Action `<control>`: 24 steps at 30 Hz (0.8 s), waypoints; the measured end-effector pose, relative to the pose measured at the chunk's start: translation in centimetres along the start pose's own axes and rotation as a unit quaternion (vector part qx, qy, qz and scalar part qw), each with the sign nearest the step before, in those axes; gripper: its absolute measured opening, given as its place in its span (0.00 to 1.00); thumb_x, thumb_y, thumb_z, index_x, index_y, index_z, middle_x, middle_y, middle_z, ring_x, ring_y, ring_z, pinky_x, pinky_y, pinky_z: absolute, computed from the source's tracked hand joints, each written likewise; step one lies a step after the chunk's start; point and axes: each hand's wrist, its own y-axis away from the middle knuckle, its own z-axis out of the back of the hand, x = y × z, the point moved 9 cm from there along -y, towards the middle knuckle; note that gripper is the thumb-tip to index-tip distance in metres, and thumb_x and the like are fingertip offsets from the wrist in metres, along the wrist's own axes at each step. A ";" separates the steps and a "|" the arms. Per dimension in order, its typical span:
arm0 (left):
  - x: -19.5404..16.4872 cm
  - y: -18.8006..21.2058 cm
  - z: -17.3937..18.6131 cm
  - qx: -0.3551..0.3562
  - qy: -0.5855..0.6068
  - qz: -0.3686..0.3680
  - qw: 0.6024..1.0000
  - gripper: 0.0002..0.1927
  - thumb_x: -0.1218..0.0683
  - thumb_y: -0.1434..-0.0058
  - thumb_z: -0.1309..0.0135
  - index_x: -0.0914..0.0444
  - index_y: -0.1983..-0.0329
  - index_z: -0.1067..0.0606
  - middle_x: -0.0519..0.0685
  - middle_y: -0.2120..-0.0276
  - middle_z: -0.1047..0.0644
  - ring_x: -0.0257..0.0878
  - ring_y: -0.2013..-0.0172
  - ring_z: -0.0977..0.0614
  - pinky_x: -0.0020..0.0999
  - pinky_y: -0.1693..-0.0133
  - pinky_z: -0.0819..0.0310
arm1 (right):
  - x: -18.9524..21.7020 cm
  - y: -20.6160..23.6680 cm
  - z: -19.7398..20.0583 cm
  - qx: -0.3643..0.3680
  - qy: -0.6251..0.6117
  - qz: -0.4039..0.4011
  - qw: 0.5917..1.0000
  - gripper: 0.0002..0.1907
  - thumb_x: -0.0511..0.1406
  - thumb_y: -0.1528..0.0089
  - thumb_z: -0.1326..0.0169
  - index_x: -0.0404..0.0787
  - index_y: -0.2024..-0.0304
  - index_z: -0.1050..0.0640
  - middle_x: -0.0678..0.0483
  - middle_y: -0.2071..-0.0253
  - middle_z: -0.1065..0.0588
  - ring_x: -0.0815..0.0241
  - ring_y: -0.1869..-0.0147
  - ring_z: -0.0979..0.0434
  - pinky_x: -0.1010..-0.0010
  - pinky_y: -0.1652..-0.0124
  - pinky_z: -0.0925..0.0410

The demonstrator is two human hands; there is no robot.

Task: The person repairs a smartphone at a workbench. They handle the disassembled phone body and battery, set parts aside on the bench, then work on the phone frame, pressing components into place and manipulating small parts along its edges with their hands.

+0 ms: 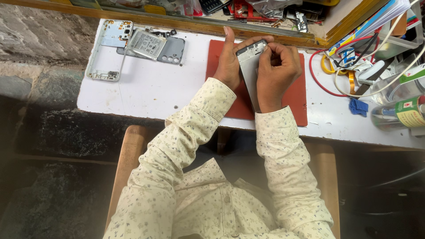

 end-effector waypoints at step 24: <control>-0.4 -0.1 -0.3 0.010 -0.020 -0.014 1.000 0.54 0.20 0.36 0.79 0.69 0.44 0.22 0.56 0.59 0.19 0.46 0.54 0.16 0.43 0.46 0.19 | 1.2 0.1 -0.4 0.024 0.013 0.036 0.999 0.02 0.25 0.38 0.39 0.32 0.62 0.18 0.54 0.67 0.26 0.67 0.70 0.25 0.77 0.70 0.29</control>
